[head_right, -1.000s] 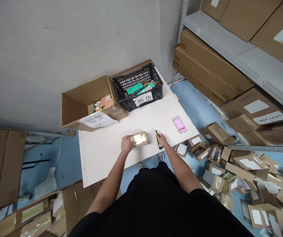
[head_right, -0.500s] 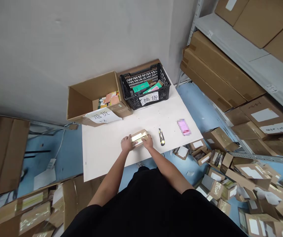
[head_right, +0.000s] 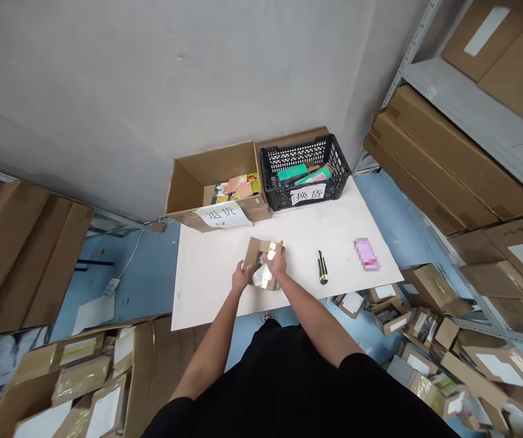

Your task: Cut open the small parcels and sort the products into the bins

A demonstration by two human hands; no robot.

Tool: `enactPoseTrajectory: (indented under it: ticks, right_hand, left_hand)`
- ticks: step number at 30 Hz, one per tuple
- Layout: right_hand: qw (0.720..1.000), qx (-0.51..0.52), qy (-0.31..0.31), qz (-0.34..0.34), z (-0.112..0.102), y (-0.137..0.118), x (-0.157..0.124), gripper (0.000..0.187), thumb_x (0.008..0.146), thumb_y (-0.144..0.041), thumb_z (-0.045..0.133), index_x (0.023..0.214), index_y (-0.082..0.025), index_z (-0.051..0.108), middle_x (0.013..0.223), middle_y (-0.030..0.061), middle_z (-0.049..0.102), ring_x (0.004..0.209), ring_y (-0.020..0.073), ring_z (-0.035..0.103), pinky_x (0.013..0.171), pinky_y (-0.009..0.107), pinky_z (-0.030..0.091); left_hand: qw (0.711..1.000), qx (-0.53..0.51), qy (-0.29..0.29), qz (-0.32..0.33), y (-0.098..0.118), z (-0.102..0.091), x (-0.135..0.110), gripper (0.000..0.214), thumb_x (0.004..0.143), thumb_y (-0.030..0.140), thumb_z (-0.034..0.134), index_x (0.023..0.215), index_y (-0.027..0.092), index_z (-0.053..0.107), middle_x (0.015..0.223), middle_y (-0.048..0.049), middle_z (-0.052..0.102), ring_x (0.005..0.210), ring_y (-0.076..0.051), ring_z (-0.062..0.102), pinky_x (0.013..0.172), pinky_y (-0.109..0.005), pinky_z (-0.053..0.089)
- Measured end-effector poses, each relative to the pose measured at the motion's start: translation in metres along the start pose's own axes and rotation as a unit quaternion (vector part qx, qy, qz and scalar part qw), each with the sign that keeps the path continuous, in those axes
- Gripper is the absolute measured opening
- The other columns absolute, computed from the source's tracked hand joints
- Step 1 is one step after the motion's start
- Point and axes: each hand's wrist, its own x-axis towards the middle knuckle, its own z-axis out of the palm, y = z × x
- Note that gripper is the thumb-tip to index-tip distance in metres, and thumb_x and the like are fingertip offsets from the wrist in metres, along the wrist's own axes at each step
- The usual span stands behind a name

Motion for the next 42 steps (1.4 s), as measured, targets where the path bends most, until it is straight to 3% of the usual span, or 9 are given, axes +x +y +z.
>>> enactPoseTrajectory:
  ticks: [3,7,10,12,16,19,25,32,42]
  right_hand:
    - [1.0,-0.001,-0.011,-0.023,0.005,-0.004,-0.013,0.118,0.063,-0.025,0.077,0.169,-0.023,0.024,0.173,0.0145,0.027,0.156,0.0339,0.035,0.115,0.042,0.047]
    - [0.986,0.15,-0.07,-0.006,-0.022,0.004,-0.012,0.088,0.068,-0.028,0.063,0.155,-0.023,0.052,0.148,0.0107,0.063,0.129,0.0296,0.062,0.101,0.039,0.056]
    - [0.969,0.221,-0.108,0.016,-0.052,0.014,-0.009,0.063,0.077,-0.037,0.061,0.137,-0.02,0.066,0.127,0.0107,0.075,0.112,0.0297,0.07,0.093,0.039,0.058]
    - [0.984,0.167,-0.051,0.025,-0.067,0.019,-0.012,0.062,0.079,-0.039,0.065,0.139,-0.021,0.064,0.128,0.0109,0.073,0.113,0.0291,0.069,0.096,0.04,0.057]
    - [0.987,-0.09,0.133,-0.024,-0.078,0.015,-0.022,0.062,0.083,-0.031,0.065,0.143,-0.017,0.059,0.139,0.0166,0.063,0.127,0.0328,0.059,0.106,0.045,0.051]
    - [0.946,-0.271,0.118,-0.131,-0.075,0.0,-0.023,0.04,0.09,-0.019,0.057,0.127,-0.016,0.071,0.14,0.0182,0.06,0.134,0.0344,0.05,0.112,0.047,0.045]
    - [0.895,-0.377,-0.133,-0.201,-0.057,-0.029,-0.015,0.034,0.09,-0.006,0.054,0.109,-0.019,0.079,0.121,0.013,0.074,0.122,0.0286,0.06,0.111,0.039,0.046]
    - [0.91,-0.33,-0.081,-0.236,-0.044,-0.03,-0.016,0.07,0.084,-0.006,0.052,0.153,-0.018,0.059,0.161,0.0116,0.053,0.154,0.0253,0.041,0.128,0.047,0.032]
    - [0.935,-0.28,-0.078,-0.206,0.004,-0.062,-0.011,0.074,0.084,-0.01,0.057,0.157,-0.018,0.052,0.167,0.0114,0.044,0.156,0.027,0.039,0.129,0.045,0.033]
  left_hand:
    - [0.999,-0.038,0.017,-0.002,-0.011,0.014,-0.009,0.073,0.105,0.051,0.049,0.165,0.015,0.031,0.119,-0.0144,0.08,0.116,-0.028,0.074,0.092,-0.034,0.055]
    - [0.998,-0.037,0.032,0.028,-0.021,0.018,-0.016,0.079,0.106,0.049,0.046,0.171,0.018,0.014,0.136,-0.0172,0.072,0.117,-0.03,0.073,0.094,-0.038,0.056]
    - [0.986,0.024,0.095,0.132,-0.019,0.013,-0.015,0.072,0.103,0.036,0.051,0.169,0.022,0.025,0.165,-0.0201,0.045,0.141,-0.033,0.058,0.109,-0.046,0.051]
    - [0.954,0.102,0.079,0.269,-0.012,0.011,-0.013,0.057,0.099,0.025,0.055,0.156,0.024,0.05,0.169,-0.0162,0.04,0.155,-0.033,0.04,0.122,-0.052,0.039]
    - [0.859,0.215,-0.065,0.459,0.004,0.009,-0.012,0.031,0.091,0.014,0.059,0.114,0.022,0.077,0.13,-0.0129,0.075,0.156,-0.032,0.037,0.131,-0.066,0.01]
    - [0.853,0.2,-0.074,0.476,0.005,0.005,-0.015,0.026,0.095,0.024,0.056,0.101,0.019,0.081,0.111,-0.0146,0.08,0.15,-0.035,0.044,0.13,-0.068,0.006]
    - [0.836,0.16,-0.103,0.515,-0.014,0.003,-0.02,0.043,0.104,0.05,0.051,0.093,0.027,0.085,0.096,-0.0096,0.083,0.139,-0.03,0.056,0.132,-0.058,0.008]
    - [0.803,0.232,-0.186,0.515,-0.034,0.008,-0.017,0.044,0.087,0.056,0.075,0.118,0.026,0.08,0.121,-0.0136,0.079,0.15,-0.035,0.045,0.128,-0.065,0.014]
    - [0.84,0.229,-0.07,0.487,-0.075,-0.004,-0.02,0.03,0.095,0.012,0.058,0.094,0.026,0.084,0.093,-0.0107,0.08,0.129,-0.031,0.059,0.131,-0.058,0.011]
